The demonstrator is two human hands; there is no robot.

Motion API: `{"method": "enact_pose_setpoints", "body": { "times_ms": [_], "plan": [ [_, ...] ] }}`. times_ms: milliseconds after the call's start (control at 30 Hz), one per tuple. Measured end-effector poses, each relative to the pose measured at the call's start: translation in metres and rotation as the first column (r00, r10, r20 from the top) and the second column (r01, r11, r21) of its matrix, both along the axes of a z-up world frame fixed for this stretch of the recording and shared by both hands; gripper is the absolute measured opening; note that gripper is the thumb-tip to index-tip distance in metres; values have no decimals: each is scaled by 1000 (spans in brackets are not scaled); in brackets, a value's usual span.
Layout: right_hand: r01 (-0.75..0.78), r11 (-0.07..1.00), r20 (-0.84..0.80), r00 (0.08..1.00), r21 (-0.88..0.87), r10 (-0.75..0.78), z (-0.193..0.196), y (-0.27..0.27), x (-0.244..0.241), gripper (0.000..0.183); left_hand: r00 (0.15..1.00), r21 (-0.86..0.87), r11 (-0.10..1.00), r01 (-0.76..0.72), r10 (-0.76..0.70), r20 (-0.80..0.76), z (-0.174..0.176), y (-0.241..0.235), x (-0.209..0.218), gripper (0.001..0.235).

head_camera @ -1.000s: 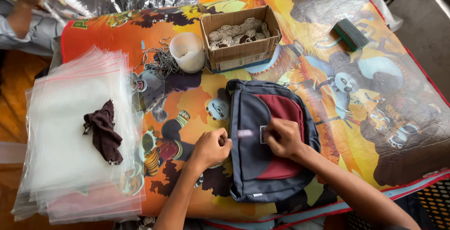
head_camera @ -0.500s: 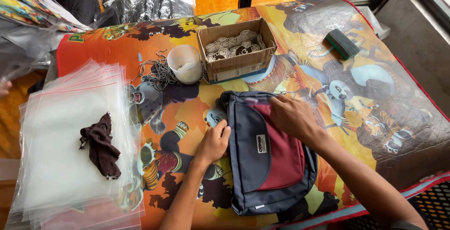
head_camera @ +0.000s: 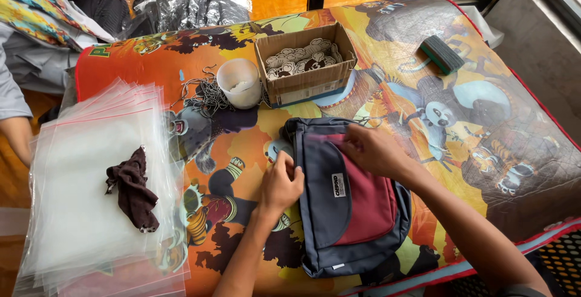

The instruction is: The person attaches a keychain to a black bag, wipes a plastic bag with a cloth, and places the bag inside. They then seal the plastic bag and place it in a basket. Finally, they pick up a red and grey bag, adjust its strap, and place a small rectangular object inside.

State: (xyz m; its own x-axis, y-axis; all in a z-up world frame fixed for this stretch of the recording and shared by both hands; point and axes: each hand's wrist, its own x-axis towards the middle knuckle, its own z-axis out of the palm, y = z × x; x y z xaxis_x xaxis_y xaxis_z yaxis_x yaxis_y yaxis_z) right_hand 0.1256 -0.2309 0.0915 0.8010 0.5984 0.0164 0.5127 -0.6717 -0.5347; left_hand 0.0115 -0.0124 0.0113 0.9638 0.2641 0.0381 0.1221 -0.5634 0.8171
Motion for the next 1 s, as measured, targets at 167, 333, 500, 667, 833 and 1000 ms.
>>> {"method": "enact_pose_setpoints", "body": {
  "times_ms": [167,333,500,667,833,1000],
  "plan": [
    [272,954,31,962,-128,-270,-28,-37,-32,28,963,302,953,21,-100,252,39,-53,-14,22],
    [464,881,69,885,-94,-460,-79,-39,-75,42,920,450,816,364,-238,-312,27,-102,5,45],
    [447,894,271,865,-32,-423,-100,-41,-78,45,865,256,869,423,-304,-398,26,-87,12,30],
    [382,923,234,903,-49,-361,-86,-32,-82,49,923,60,964,260,-230,-309,54,-59,-20,27],
    [356,928,211,921,-113,-328,-87,-28,-84,51,978,-37,991,126,-131,-161,50,-45,-44,26],
    [337,938,257,916,-80,-307,-85,-41,-78,43,970,40,999,-12,21,-243,102,16,-73,39]
  ]
}}
